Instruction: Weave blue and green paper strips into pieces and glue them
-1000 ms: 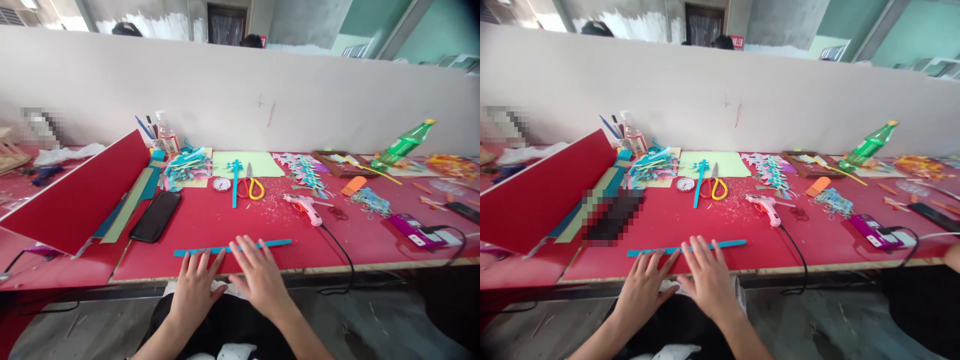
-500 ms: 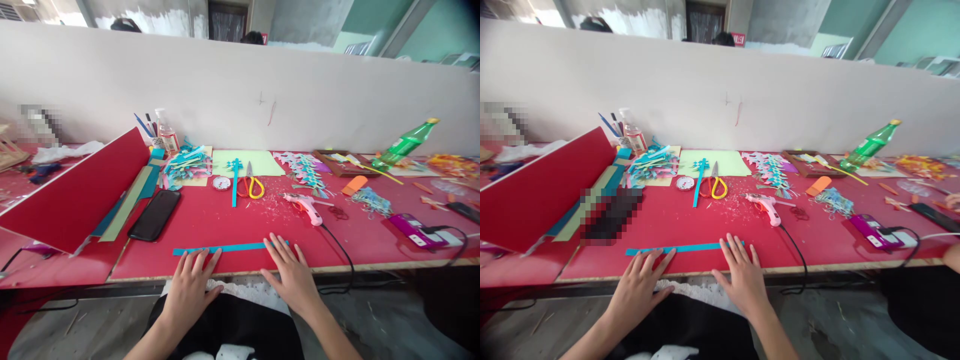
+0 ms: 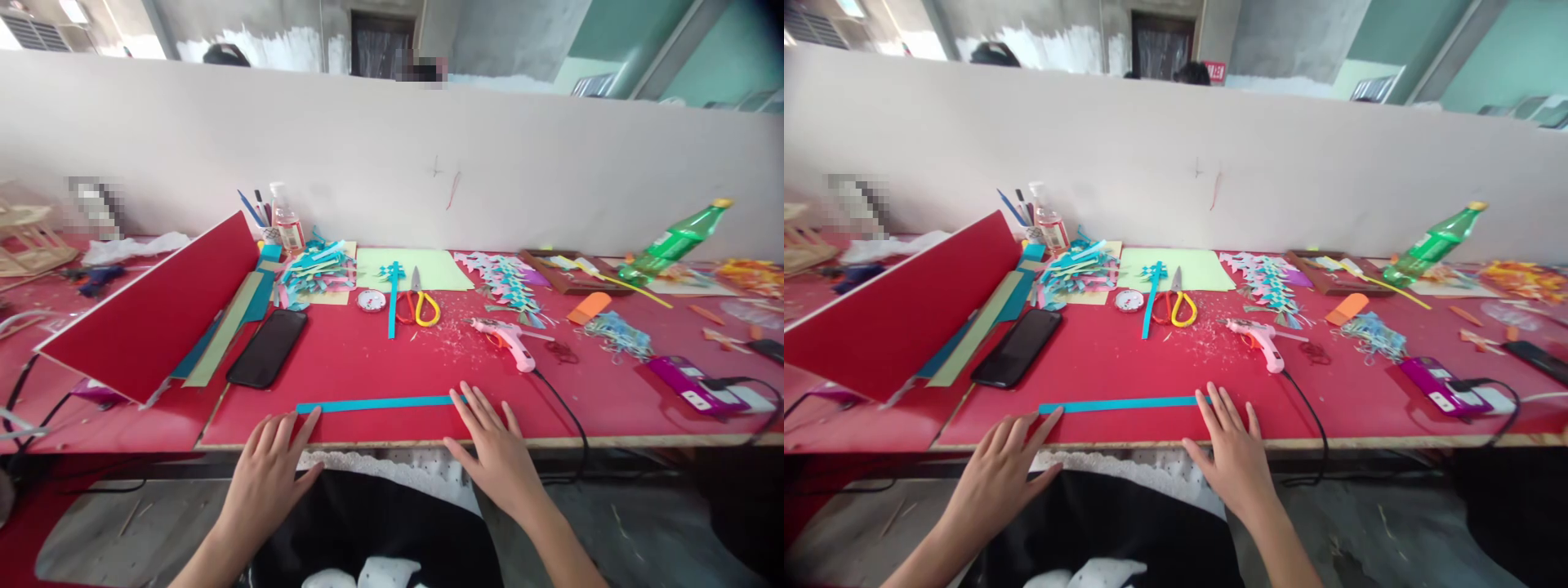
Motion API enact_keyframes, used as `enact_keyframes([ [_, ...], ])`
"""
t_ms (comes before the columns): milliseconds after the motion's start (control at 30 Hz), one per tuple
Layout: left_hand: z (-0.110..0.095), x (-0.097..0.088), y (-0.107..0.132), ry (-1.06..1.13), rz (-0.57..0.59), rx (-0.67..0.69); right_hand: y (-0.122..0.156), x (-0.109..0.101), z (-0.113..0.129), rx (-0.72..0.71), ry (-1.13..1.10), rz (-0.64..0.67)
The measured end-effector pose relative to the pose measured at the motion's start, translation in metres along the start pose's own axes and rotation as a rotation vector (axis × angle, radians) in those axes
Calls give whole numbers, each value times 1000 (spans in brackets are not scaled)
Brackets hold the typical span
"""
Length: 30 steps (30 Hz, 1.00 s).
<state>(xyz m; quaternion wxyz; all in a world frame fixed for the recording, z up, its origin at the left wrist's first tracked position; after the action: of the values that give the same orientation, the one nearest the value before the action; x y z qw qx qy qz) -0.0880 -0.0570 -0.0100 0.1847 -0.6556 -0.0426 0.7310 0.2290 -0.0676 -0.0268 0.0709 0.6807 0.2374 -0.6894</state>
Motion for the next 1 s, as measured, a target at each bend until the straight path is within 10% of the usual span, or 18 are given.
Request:
enact_keyframes([
  [233,-25,-11,-28,140,-70,-38,-29,-12,39,-74,-30,-99],
  [400,-51,-7,-36,242,86,148,-43,-11,58,-263,-158,-137],
  [633,-45,-13,-29,172,90,430,-31,-5,62,-317,-185,-301],
  [1000,-47,-51,-53,325,252,420,-56,-37,73,-321,-447,-418],
])
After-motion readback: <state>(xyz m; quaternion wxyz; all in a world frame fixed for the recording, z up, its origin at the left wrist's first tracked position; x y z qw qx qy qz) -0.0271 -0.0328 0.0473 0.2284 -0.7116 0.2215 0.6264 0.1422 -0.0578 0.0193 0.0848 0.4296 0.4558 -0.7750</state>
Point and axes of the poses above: each hand's wrist, its own y-axis away from the middle knuckle, its own x-axis out of the palm, z = x × y, the point moved 1 cm from there along -y, towards the middle knuckle, and after that the axes turned 14 degrees about -x, right-handed, at the moved point
